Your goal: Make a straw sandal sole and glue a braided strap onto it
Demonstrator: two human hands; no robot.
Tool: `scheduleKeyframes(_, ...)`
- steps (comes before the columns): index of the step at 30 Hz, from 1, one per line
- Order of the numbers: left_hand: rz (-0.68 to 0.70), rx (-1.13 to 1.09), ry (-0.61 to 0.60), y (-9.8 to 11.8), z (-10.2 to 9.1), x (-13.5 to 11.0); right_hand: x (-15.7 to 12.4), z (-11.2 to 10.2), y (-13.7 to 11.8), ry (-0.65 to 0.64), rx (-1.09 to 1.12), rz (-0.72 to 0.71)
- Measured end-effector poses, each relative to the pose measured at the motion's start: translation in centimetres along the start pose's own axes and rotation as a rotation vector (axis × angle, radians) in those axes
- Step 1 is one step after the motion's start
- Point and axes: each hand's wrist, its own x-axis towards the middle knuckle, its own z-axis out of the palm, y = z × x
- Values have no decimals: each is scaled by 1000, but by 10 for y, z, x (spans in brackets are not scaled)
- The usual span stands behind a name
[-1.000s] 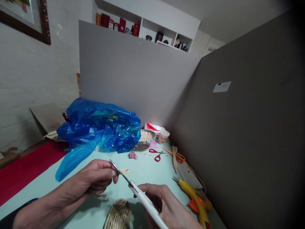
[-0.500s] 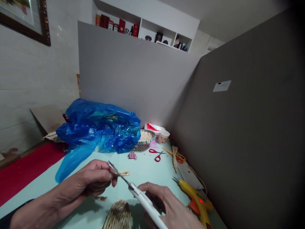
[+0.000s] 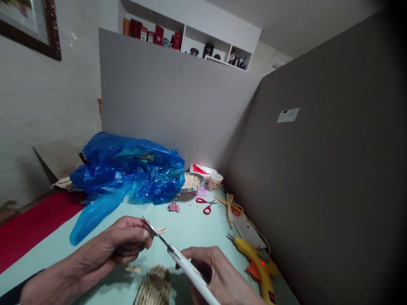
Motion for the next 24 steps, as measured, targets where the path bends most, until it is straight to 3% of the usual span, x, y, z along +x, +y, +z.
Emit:
scheduleKeyframes(3,-25,-57,-46,-6,-1,2,0,2,0,18,-93,27)
scheduleKeyframes(6,-54,-66,-11,-12,-1,3,2,3,-2,55,-196,42)
scheduleKeyframes(13,-71,-18,-35,-17,-4,9,8,2,8,65,-147,43)
scheduleKeyframes(18,-28,317,-58,-13,-11,14,7,2,10,92,-234,104)
scheduleKeyframes(22,-31,602,-98,0,-18,17,1,-6,3,130,-563,145)
scheduleKeyframes(24,20,781,-54,11,-25,18,-1,-12,4,186,-788,191)
